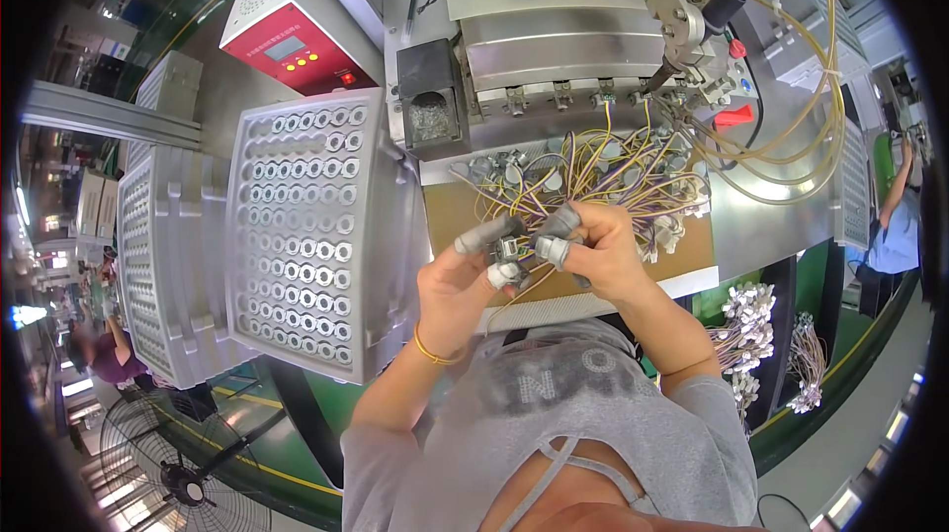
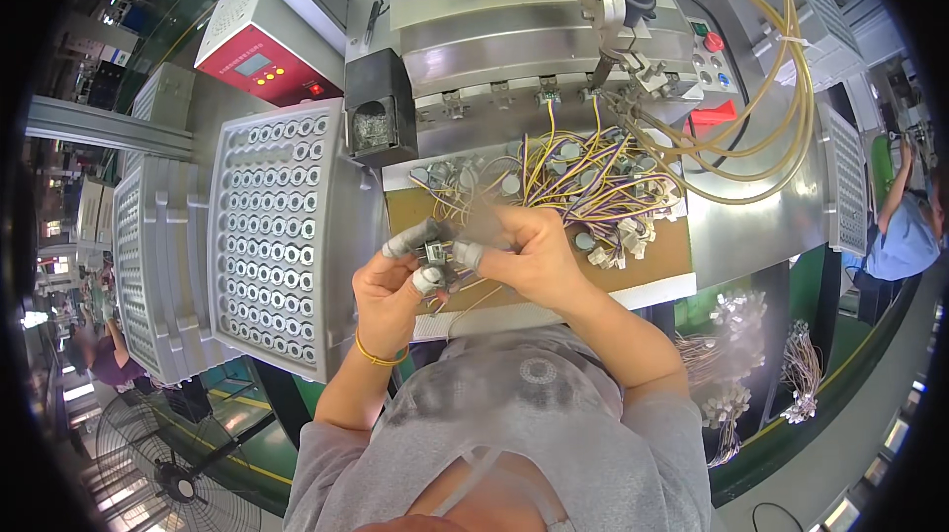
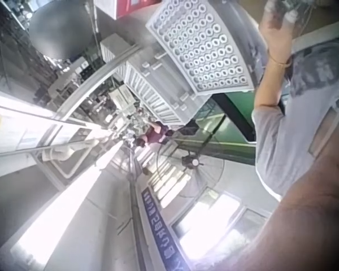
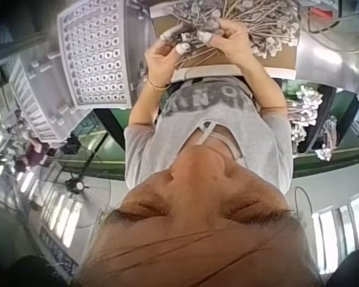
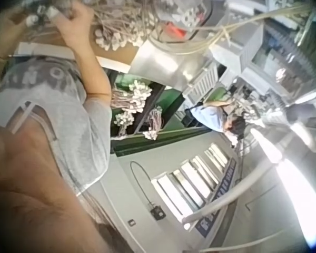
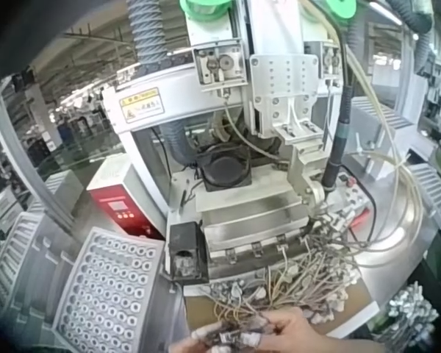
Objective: The person attaches components from a tray onto wire harness connectors by hand and inserts the assemblies into a machine. The person also shifts and replaces the component trays.
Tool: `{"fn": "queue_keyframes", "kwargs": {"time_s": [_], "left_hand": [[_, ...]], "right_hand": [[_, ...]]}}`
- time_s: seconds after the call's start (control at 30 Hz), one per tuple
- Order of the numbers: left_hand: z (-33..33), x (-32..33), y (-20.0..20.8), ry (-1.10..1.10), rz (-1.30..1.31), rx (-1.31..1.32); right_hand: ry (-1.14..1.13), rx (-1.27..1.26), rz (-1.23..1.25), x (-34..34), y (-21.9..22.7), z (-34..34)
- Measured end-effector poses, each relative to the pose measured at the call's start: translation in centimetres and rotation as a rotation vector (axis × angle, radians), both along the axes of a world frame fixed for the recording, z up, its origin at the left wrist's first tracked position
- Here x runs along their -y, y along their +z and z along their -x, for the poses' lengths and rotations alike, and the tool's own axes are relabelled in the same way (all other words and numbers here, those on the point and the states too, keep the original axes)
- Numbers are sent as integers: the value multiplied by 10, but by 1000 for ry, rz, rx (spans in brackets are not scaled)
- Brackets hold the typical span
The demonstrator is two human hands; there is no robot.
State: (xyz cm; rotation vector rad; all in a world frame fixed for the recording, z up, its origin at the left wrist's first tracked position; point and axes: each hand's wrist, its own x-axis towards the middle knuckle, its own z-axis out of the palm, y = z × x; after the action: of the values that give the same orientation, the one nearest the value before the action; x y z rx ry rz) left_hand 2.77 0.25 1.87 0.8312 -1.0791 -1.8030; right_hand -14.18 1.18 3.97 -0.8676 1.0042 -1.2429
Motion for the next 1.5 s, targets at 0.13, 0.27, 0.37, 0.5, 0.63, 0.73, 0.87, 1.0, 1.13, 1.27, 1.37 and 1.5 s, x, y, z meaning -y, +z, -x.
{"fn": "queue_keyframes", "kwargs": {"time_s": [0.13,0.27,0.37,0.5,0.63,0.73,0.87,1.0,1.13,1.27,1.37,1.5], "left_hand": [[4,0,3,-19,21,-6],[6,-2,1,16,118,-25],[5,-4,2,22,190,4],[6,-5,1,43,321,131],[7,-1,2,5,348,214],[12,-5,-3,85,111,85],[20,4,-4,15,-124,-30],[41,11,5,-140,-185,-177],[70,8,-15,-286,-163,-203],[72,1,-79,-381,179,237],[70,2,-83,-463,325,412],[47,0,-75,-397,189,444]], "right_hand": [[-11,-107,11,-1,-7,0],[-33,-165,90,-4,-10,1],[-17,-311,151,-6,-6,3],[-71,-563,393,-5,-2,7],[-81,-619,452,-7,-5,2],[-88,-571,368,-10,-9,-3],[-82,-443,263,-13,-14,5],[58,-346,82,-11,0,30],[-160,-502,11,-11,-19,67],[-901,-258,105,9,-59,144],[-881,-22,172,17,-76,173],[-930,-13,146,39,-104,179]]}}
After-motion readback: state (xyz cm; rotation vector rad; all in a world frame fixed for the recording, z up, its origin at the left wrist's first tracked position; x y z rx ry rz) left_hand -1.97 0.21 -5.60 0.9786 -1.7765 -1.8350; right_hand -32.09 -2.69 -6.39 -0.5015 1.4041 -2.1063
